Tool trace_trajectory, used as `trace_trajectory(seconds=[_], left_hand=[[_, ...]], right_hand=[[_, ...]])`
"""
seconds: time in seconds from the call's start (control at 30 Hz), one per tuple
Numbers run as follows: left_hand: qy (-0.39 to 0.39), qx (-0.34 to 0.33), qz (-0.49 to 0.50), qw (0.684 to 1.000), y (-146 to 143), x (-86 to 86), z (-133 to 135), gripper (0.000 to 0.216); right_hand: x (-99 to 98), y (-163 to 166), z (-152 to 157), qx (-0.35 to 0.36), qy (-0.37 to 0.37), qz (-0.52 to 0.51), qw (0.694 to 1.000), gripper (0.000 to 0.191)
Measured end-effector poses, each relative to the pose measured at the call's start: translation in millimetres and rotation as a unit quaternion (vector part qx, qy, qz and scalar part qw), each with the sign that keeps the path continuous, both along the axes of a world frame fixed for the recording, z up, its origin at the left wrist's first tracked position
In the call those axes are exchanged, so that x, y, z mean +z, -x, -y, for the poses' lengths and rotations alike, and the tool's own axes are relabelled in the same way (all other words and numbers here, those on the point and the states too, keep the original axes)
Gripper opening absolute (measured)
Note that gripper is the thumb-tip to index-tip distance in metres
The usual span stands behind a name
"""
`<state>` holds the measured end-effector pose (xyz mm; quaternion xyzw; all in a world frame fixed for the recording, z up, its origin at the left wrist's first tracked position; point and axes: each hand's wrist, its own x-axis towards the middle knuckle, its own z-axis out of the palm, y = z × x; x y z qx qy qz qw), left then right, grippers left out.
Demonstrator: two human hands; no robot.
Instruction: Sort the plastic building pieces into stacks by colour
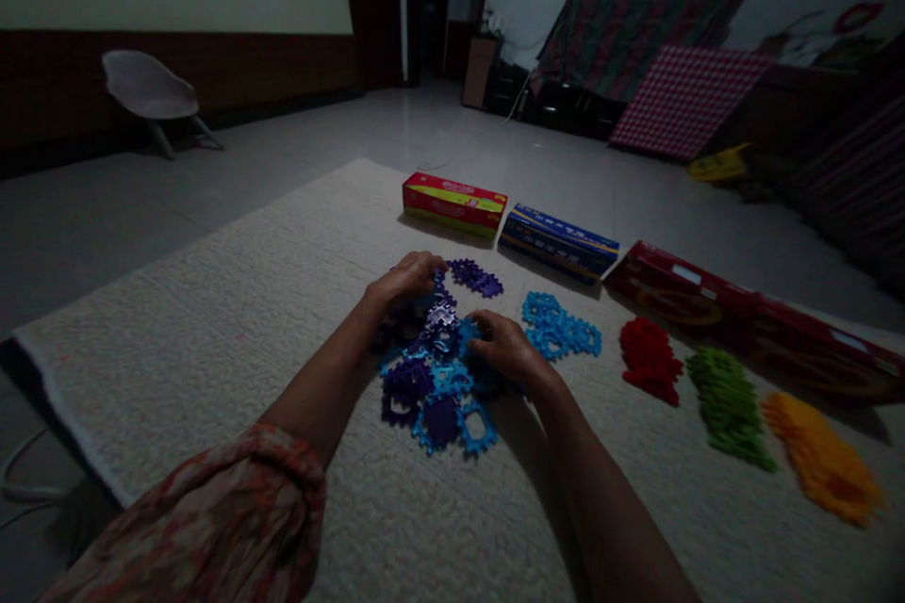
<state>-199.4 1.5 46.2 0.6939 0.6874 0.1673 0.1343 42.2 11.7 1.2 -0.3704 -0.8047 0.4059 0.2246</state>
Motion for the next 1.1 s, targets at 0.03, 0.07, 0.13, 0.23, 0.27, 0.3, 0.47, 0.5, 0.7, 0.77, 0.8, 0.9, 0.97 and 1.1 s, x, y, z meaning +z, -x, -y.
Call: trace_trajectory(seconds=[0.03,0.07,0.13,0.23,0.27,0.3,0.47,0.5,0.7,0.77,0.8,0.9,0.97,1.1], left_hand=[[-0.006,-0.004,0.017,1.0,-3,2.5,-5,0.055],[-0.013,-0.009,0.04,0.999,-8,4.2,-10,0.052],[-0.028,-0.014,0.1,0.994,-19,3.8,-17,0.046],[-0.037,-0.005,0.183,0.982,-39,-4.4,-20,0.037],[-0.036,0.001,0.21,0.977,-46,-8.0,-20,0.034],[-0.03,0.009,0.24,0.97,-52,-11.4,-20,0.032],[0.034,0.03,0.375,0.926,-73,-20.2,-17,0.036],[0.045,0.027,0.384,0.922,-74,-19.8,-16,0.037],[-0.038,0.05,0.249,0.967,-55,-6.5,-17,0.033],[-0.084,0.08,0.217,0.969,-44,-3.7,-20,0.032],[-0.089,0.087,0.223,0.967,-40,-3.3,-21,0.032],[-0.065,0.081,0.29,0.951,-36,-5.6,-23,0.035],[-0.049,0.068,0.336,0.938,-42,-7.6,-22,0.035],[-0.02,0.058,0.404,0.913,-62,-7.6,-18,0.034]], right_hand=[[2.2,-1,-4,0.0,0.016,-0.023,1.0,0.034],[4.7,-4,-7,-0.003,0.032,-0.045,0.998,0.033],[10.0,-10,-15,-0.027,0.075,-0.089,0.993,0.035],[16.3,-20,-22,-0.086,0.166,-0.172,0.967,0.043],[17.4,-22,-23,-0.106,0.188,-0.197,0.956,0.046],[18.1,-23,-23,-0.124,0.203,-0.215,0.947,0.048],[18.1,-18,-23,-0.164,0.223,-0.241,0.93,0.041],[17.8,-17,-23,-0.164,0.224,-0.245,0.929,0.039],[10.5,-7,-18,-0.136,0.225,-0.214,0.941,0.031],[7.8,-2,-15,-0.113,0.23,-0.199,0.946,0.031],[7.2,0,-13,-0.103,0.23,-0.197,0.948,0.032],[8.4,2,-11,-0.099,0.222,-0.206,0.948,0.033],[10.0,2,-11,-0.115,0.216,-0.219,0.945,0.034],[10.4,2,-13,-0.142,0.188,-0.238,0.942,0.035]])
